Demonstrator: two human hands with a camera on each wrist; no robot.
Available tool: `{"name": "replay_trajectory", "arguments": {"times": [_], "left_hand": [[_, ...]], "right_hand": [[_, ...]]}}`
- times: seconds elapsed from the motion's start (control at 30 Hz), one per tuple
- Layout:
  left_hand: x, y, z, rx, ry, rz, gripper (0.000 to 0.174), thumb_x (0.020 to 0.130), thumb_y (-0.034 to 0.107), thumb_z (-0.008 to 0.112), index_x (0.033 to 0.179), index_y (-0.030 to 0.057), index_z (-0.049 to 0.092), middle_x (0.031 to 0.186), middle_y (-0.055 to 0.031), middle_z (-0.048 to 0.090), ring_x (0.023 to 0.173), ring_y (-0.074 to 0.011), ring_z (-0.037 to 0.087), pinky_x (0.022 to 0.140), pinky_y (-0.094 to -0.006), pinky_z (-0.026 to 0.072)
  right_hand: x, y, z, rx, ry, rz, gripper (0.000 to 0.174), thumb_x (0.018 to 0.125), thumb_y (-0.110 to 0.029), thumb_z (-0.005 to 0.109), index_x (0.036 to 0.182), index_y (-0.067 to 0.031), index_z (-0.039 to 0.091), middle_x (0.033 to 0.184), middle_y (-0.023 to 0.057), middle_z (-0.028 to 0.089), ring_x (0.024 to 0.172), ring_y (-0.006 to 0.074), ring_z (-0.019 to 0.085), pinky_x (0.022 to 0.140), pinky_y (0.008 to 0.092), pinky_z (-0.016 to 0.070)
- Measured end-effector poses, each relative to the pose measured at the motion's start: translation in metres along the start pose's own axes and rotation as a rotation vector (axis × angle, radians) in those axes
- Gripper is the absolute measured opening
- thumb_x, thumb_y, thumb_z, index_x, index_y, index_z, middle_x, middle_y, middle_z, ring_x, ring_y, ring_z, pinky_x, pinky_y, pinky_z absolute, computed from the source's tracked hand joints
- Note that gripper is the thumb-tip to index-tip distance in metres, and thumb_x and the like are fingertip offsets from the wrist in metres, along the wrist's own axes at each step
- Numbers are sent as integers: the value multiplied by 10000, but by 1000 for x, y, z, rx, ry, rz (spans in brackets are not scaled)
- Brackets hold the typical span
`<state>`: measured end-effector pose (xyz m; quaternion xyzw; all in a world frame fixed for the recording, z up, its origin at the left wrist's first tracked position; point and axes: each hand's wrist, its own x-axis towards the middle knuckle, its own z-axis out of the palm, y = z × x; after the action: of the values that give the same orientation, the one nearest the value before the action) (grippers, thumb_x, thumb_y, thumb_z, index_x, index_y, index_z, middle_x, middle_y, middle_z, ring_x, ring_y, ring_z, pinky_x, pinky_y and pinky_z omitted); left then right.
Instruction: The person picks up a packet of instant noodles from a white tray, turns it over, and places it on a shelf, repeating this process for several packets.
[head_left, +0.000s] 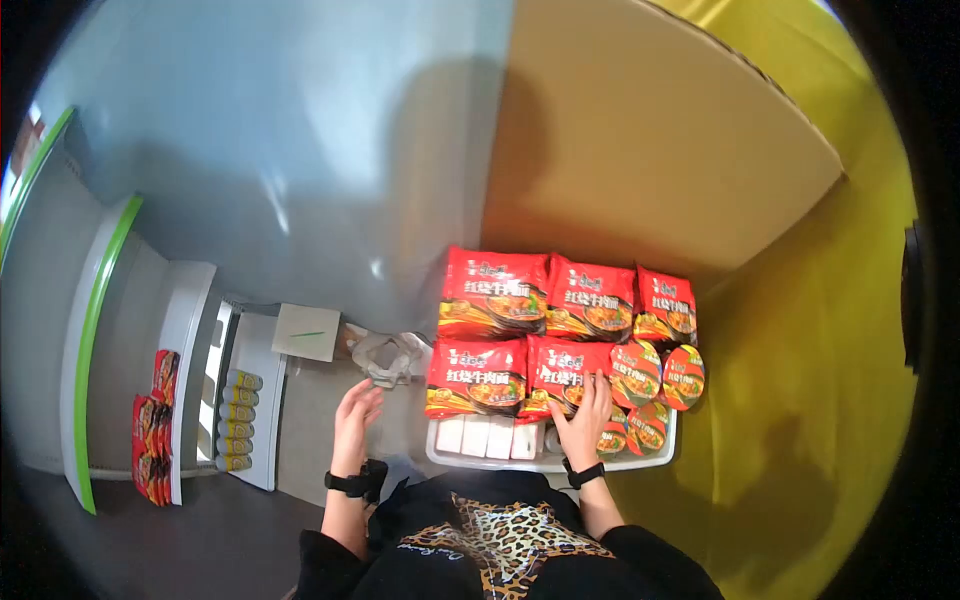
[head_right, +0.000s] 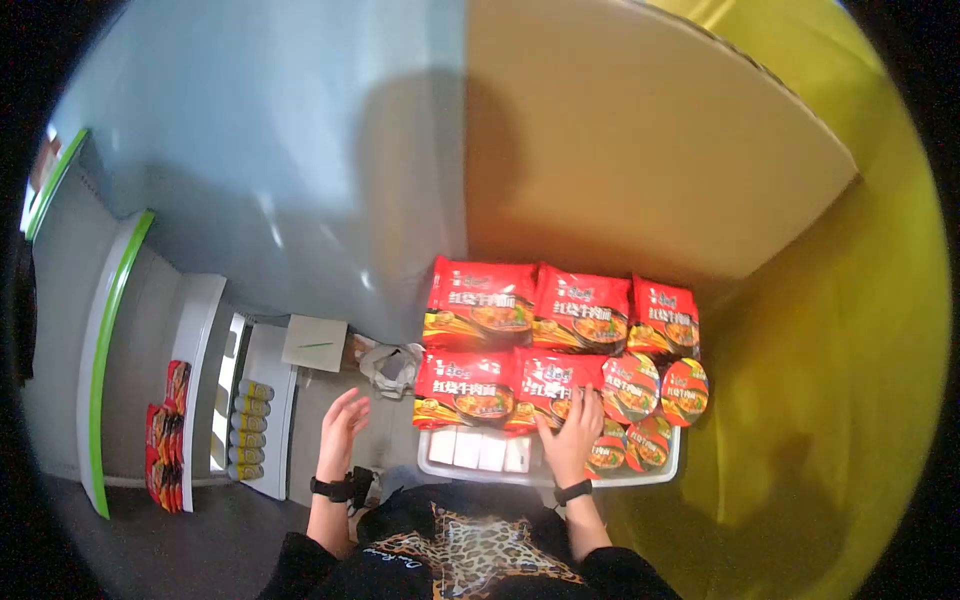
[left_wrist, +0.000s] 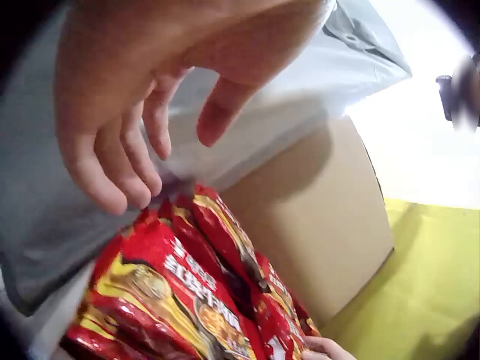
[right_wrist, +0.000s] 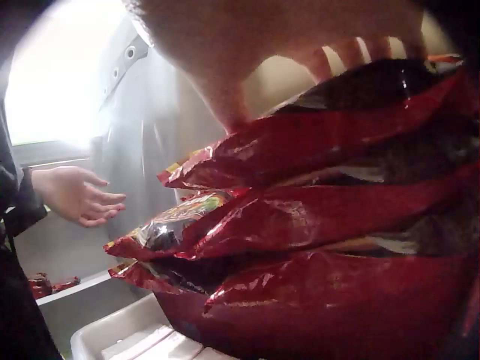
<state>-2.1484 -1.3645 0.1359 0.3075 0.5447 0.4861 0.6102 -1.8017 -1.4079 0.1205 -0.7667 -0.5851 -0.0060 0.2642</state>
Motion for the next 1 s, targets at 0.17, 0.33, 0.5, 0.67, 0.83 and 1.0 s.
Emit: {"name": "replay_trajectory", "arguments": {"times": [0.17,0.33,0.5,0.67,0.83,1.0], "left_hand": [[-17,-12,-76,-73,228,4,362,861,165,441,1206,55,445,1104,-111,551,991,-185,536,838,-309,414],[-42,-19,-144,-164,346,13,368,867,213,444,1194,44,445,1127,-134,535,1010,-200,525,840,-301,405],[-79,-17,-227,-270,523,68,364,845,195,470,1181,59,456,1119,-114,538,980,-183,534,839,-296,409],[-122,-27,-327,-329,773,98,351,843,211,473,1163,68,478,1101,-109,555,985,-182,532,846,-310,397],[-166,-25,-383,-364,933,152,342,840,200,493,1146,46,482,1066,-82,562,940,-159,546,803,-274,420],[-190,-37,-410,-435,1027,127,335,832,185,509,1137,49,489,1030,-69,575,885,-119,546,748,-238,421]], "right_hand": [[-8,-45,1,-4,51,-51,653,708,-302,646,1229,-21,370,1361,206,244,1259,365,207,1020,493,151],[-20,-118,25,133,-89,-184,571,730,-254,615,1208,-35,394,1290,183,333,1217,345,269,1009,480,169],[-31,-213,66,277,-237,-395,550,704,-167,616,1194,-37,403,1270,175,352,1207,336,287,1002,461,192],[-48,-315,104,391,-317,-544,541,695,-118,614,1188,-38,405,1273,167,357,1205,329,295,1000,442,203],[-69,-372,133,439,-388,-566,501,688,-95,608,1154,-44,433,1255,173,375,1191,332,311,987,429,216],[-82,-396,146,442,-391,-573,391,704,-85,605,1078,-50,495,1202,181,428,1130,338,382,957,411,271]]}}
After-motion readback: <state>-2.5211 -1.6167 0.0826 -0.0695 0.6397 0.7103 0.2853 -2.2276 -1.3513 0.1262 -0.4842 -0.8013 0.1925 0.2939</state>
